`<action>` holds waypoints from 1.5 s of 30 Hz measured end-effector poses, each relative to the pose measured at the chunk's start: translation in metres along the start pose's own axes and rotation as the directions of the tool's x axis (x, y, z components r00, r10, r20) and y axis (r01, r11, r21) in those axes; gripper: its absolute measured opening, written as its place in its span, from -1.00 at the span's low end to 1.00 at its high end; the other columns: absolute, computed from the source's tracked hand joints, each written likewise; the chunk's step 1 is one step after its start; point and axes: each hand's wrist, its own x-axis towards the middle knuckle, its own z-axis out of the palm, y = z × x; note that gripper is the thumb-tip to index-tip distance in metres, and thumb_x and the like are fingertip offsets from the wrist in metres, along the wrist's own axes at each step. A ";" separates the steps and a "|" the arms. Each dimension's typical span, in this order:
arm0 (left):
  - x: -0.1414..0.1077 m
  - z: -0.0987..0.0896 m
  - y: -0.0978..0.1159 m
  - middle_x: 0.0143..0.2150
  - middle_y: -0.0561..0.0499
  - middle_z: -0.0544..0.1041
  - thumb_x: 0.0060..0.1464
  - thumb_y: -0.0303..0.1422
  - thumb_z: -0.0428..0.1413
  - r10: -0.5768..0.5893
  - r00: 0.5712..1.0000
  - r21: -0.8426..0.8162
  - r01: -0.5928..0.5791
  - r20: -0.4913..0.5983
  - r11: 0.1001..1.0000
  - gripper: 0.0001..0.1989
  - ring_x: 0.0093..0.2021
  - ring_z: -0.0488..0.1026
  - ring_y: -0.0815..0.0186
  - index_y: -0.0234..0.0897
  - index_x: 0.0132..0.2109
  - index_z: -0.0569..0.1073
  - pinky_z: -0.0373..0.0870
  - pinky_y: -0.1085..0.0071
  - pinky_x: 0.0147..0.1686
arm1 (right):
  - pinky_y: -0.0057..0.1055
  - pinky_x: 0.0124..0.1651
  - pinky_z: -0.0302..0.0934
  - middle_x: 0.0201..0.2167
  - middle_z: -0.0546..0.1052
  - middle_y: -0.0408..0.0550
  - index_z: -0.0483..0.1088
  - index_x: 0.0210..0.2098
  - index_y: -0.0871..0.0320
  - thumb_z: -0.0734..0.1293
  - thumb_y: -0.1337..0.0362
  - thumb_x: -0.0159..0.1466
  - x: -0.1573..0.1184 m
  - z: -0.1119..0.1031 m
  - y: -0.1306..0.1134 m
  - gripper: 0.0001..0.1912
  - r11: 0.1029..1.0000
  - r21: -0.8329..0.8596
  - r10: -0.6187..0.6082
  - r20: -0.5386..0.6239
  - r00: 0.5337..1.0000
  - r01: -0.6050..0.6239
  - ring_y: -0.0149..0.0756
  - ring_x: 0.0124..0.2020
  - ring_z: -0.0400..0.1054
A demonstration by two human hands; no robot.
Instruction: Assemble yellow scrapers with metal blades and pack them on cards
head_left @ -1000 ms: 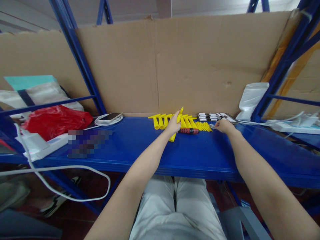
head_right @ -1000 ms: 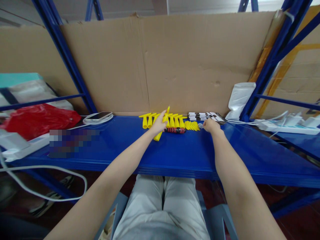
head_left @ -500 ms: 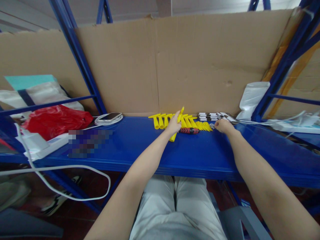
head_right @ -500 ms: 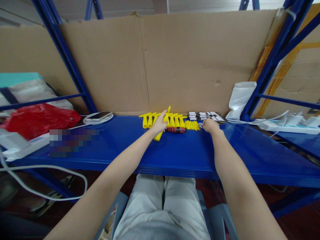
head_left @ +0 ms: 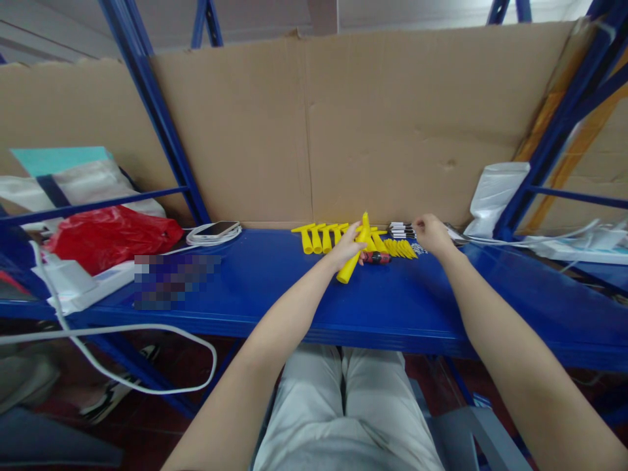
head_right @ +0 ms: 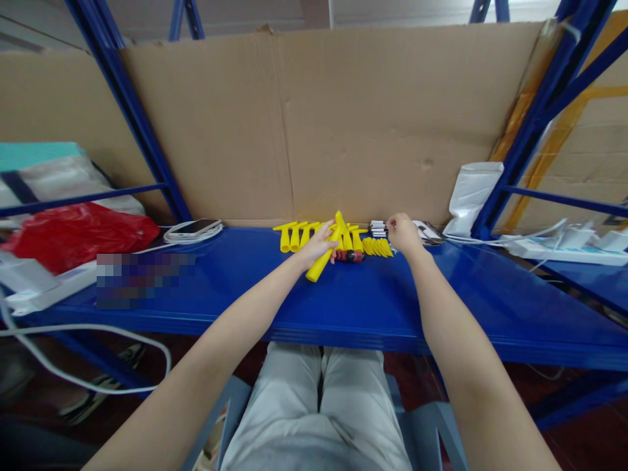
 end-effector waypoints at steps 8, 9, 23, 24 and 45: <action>-0.004 0.006 0.006 -0.06 -0.07 0.46 -0.02 -0.62 0.01 -0.005 0.985 -0.293 0.055 0.170 0.954 -0.25 -0.65 0.29 0.56 -0.08 0.29 0.03 0.36 0.51 -0.64 | -0.23 -0.05 0.19 -0.22 0.45 0.03 0.31 -0.45 0.12 0.24 0.31 0.16 -0.006 0.007 -0.047 -0.94 0.866 0.429 -0.231 -0.117 0.966 0.259 -0.18 -0.08 0.28; -0.004 0.006 0.006 -0.10 -0.05 0.47 -0.03 -0.63 0.01 -0.002 0.983 -0.307 0.060 0.186 0.950 -0.25 -0.65 0.29 0.55 -0.10 0.29 0.03 0.36 0.51 -0.64 | -0.22 -0.05 0.19 -0.21 0.45 0.03 0.31 -0.45 0.12 0.25 0.31 0.15 -0.007 0.008 -0.049 -0.94 0.855 0.451 -0.231 -0.111 0.967 0.256 -0.18 -0.07 0.28; 0.000 0.006 0.000 -0.30 0.04 0.47 0.00 -0.66 0.03 -0.006 0.972 -0.349 0.089 0.234 0.933 -0.29 -0.64 0.40 0.48 -0.16 0.27 0.07 0.33 0.53 -0.63 | -0.17 -0.06 0.20 -0.30 0.45 0.00 0.29 -0.48 0.11 0.27 0.26 0.13 -0.006 0.018 -0.048 -0.91 0.761 0.549 -0.298 -0.176 0.938 0.345 -0.18 -0.13 0.30; 0.000 0.007 0.000 -0.29 0.03 0.47 -0.01 -0.67 0.03 -0.008 0.973 -0.355 0.091 0.229 0.931 -0.29 -0.64 0.41 0.47 -0.17 0.27 0.07 0.33 0.53 -0.63 | -0.16 -0.06 0.21 -0.31 0.45 0.00 0.29 -0.48 0.11 0.27 0.25 0.13 -0.006 0.019 -0.048 -0.90 0.757 0.551 -0.299 -0.183 0.937 0.350 -0.18 -0.14 0.30; -0.005 0.009 0.009 -0.12 -0.09 0.48 -0.04 -0.67 0.07 -0.035 0.985 -0.483 0.115 0.170 0.868 -0.28 -0.56 0.47 0.45 -0.12 0.24 0.13 0.28 0.58 -0.64 | -0.08 0.03 0.18 -0.12 0.42 0.13 0.31 -0.17 0.16 0.31 0.08 0.12 -0.004 0.033 -0.044 -0.64 0.870 0.475 -0.069 -0.152 0.986 0.134 -0.08 -0.04 0.30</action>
